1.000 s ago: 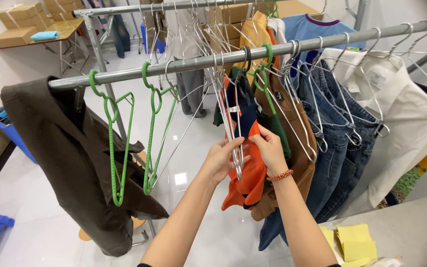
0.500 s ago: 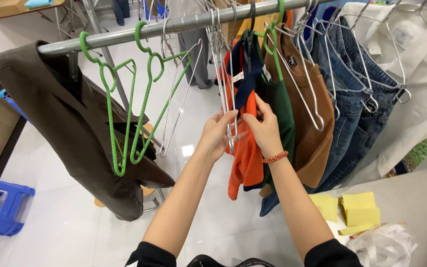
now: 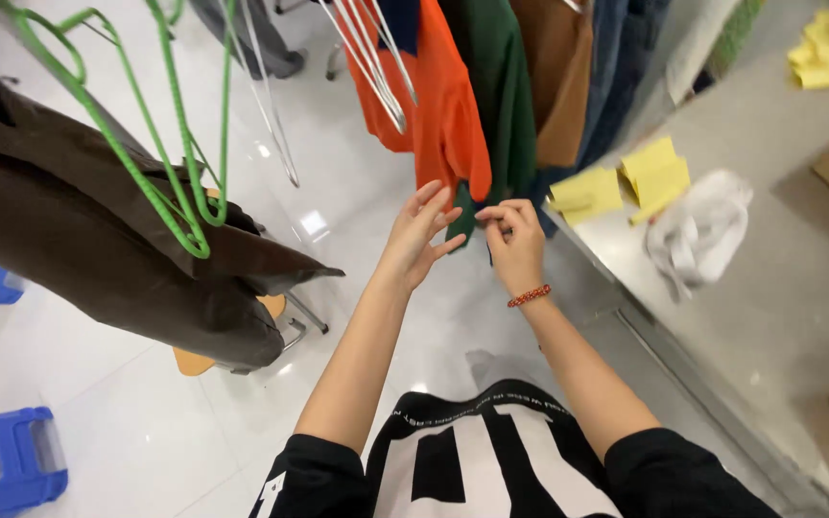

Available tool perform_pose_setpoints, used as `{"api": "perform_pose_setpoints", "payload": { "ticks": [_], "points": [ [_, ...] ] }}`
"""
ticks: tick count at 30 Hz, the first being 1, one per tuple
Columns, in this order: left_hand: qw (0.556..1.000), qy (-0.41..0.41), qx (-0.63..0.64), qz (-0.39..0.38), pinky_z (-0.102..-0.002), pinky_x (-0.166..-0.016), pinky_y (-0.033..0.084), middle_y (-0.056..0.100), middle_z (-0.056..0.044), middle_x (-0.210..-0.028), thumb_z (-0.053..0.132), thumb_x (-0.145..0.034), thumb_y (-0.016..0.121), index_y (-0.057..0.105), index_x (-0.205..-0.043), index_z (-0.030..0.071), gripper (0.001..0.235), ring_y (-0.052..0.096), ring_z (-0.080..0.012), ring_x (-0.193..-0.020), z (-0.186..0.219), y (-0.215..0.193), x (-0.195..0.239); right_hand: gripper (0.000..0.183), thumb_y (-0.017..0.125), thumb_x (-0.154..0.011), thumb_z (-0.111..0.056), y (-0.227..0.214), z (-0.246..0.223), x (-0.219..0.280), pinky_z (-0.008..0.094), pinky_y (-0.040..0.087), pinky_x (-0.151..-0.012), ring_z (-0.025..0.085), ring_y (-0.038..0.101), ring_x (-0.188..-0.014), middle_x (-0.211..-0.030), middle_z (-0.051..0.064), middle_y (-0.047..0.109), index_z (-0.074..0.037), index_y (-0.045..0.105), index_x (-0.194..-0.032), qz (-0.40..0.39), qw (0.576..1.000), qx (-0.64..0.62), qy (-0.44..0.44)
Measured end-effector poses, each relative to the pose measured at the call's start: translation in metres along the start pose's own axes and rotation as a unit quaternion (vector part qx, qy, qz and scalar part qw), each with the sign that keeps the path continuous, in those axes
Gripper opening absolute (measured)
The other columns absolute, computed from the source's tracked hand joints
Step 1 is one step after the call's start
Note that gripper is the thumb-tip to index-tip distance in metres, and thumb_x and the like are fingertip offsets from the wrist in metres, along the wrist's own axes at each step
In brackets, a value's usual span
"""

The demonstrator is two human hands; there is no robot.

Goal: The person removes a green shirt from a hanger and places it on a clothing rack. They then unpack a red and blue shirt from a plastic bag, place it on a hanger, and hang it on the rack. Finally, they fold a plastic bag and place it into a cardboard box.

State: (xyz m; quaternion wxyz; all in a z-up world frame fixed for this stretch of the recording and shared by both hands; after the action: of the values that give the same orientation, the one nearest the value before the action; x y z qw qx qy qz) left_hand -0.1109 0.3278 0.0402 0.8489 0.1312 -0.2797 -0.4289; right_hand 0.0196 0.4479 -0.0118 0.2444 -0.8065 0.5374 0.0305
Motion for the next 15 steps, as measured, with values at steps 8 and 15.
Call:
{"api": "perform_pose_setpoints", "payload": {
  "ticks": [8,15],
  "points": [
    [0.983,-0.154,-0.027,-0.092,-0.058,-0.109,0.052,0.050,-0.014,-0.148,0.025,-0.106,0.063,0.049,-0.152,0.004,0.053,0.053,-0.0324,-0.139,-0.149,0.009,0.071,0.025,0.071,-0.094,-0.005,-0.093,0.079,0.194,0.031,0.062,-0.071,0.022,0.075,-0.085,-0.118,0.003,0.067,-0.023,0.082,-0.107,0.059,0.981,0.023,0.184],
    [0.941,-0.277,-0.062,-0.186,-0.045,-0.108,0.054,0.060,-0.006,-0.141,0.025,-0.108,0.059,0.054,-0.149,0.011,0.044,0.062,-0.0221,-0.126,-0.263,0.078,0.133,0.025,0.067,-0.095,-0.005,-0.254,0.107,0.370,0.030,0.063,-0.066,0.021,0.075,-0.080,-0.122,0.011,0.065,-0.013,0.079,-0.116,0.235,0.907,0.002,0.349]
  ]
}}
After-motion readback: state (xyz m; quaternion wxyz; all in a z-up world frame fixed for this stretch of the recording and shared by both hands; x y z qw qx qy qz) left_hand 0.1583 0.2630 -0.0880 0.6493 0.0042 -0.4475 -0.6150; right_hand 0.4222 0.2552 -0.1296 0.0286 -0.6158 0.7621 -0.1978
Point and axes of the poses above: each hand's wrist, its own x-axis away from the middle knuckle, its own y-axis out of the palm, z = x × y, the point moved 10 cm from there along -x, towards the middle knuckle
